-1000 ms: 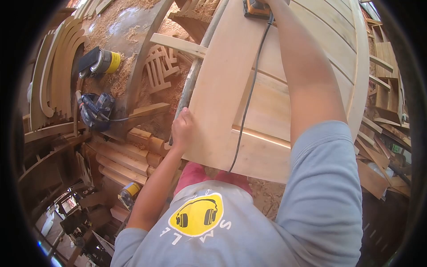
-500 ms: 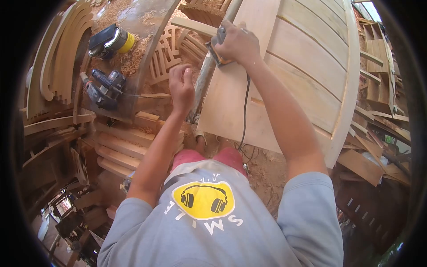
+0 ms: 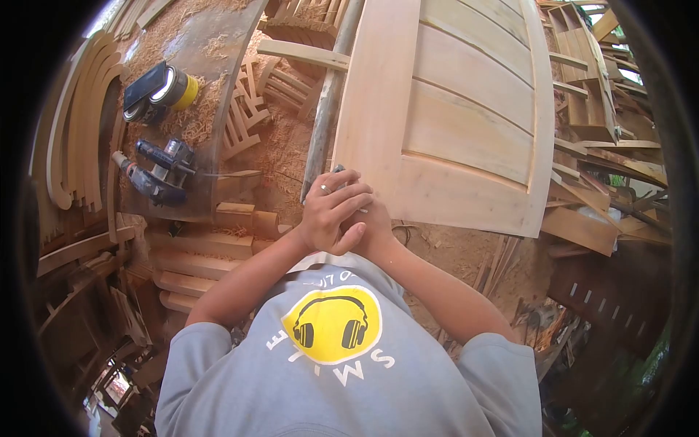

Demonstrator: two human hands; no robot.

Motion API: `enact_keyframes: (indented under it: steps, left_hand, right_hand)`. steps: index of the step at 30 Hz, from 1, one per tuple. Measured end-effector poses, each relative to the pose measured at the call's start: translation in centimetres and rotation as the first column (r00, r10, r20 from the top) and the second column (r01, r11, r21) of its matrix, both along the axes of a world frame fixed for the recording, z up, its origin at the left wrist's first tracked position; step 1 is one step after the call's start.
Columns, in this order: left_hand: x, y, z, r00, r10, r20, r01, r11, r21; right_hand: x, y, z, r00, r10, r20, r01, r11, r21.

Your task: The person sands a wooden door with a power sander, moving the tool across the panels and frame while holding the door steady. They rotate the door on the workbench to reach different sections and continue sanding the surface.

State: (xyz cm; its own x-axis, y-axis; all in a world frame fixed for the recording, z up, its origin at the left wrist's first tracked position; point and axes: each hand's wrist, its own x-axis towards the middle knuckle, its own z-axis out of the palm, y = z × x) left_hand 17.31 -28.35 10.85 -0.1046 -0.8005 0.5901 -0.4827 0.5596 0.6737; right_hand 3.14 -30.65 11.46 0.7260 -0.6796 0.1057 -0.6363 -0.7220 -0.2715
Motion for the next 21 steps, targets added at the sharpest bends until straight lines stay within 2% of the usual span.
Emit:
enact_keyframes:
  steps: [3,4,7,10,14,17,20,21]
  left_hand:
    - [1.2,-4.1,-0.8,0.997,-0.005,-0.076,0.001,0.999,-0.05]
    - [1.7,-6.1,-0.6,0.992,0.018,-0.128,-0.022,0.999,-0.033]
    - [3.0,-12.6,-1.3,0.949,0.048,-0.311,-0.026,0.997,0.073]
    - [3.9,-18.8,-0.6,0.912,0.105,-0.397,-0.066,0.992,0.11]
    - [5.8,-27.1,-0.7,0.923,0.187,-0.336,-0.152,0.98,0.129]
    - [7.2,-33.4,-1.1,0.913,0.256,-0.319,-0.207,0.962,0.178]
    - [8.5,-39.2,-1.0,0.914,0.316,-0.254,-0.273,0.943,0.191]
    - [8.7,-41.1,-0.8,0.913,0.333,-0.235,-0.288,0.935,0.209]
  right_hand:
    - [0.6,-3.4,-0.7,0.985,-0.015,0.171,-0.018,0.982,0.187]
    - [1.4,-5.2,-0.3,0.991,-0.07,0.114,0.04,0.968,0.247]
    - [4.2,-11.5,0.7,0.997,-0.068,0.047,0.061,0.989,0.135]
    - [5.9,-18.1,0.6,0.998,-0.049,0.046,0.043,0.992,0.114]
    - [8.0,-26.8,1.8,0.999,-0.006,-0.033,0.01,0.995,0.099]
    - [9.4,-33.5,1.2,0.999,0.012,-0.029,-0.012,1.0,0.019]
    - [10.9,-40.1,1.4,0.994,0.023,-0.108,-0.019,0.999,0.033]
    - [11.4,-41.8,2.4,0.982,0.024,-0.189,-0.018,0.999,0.031]
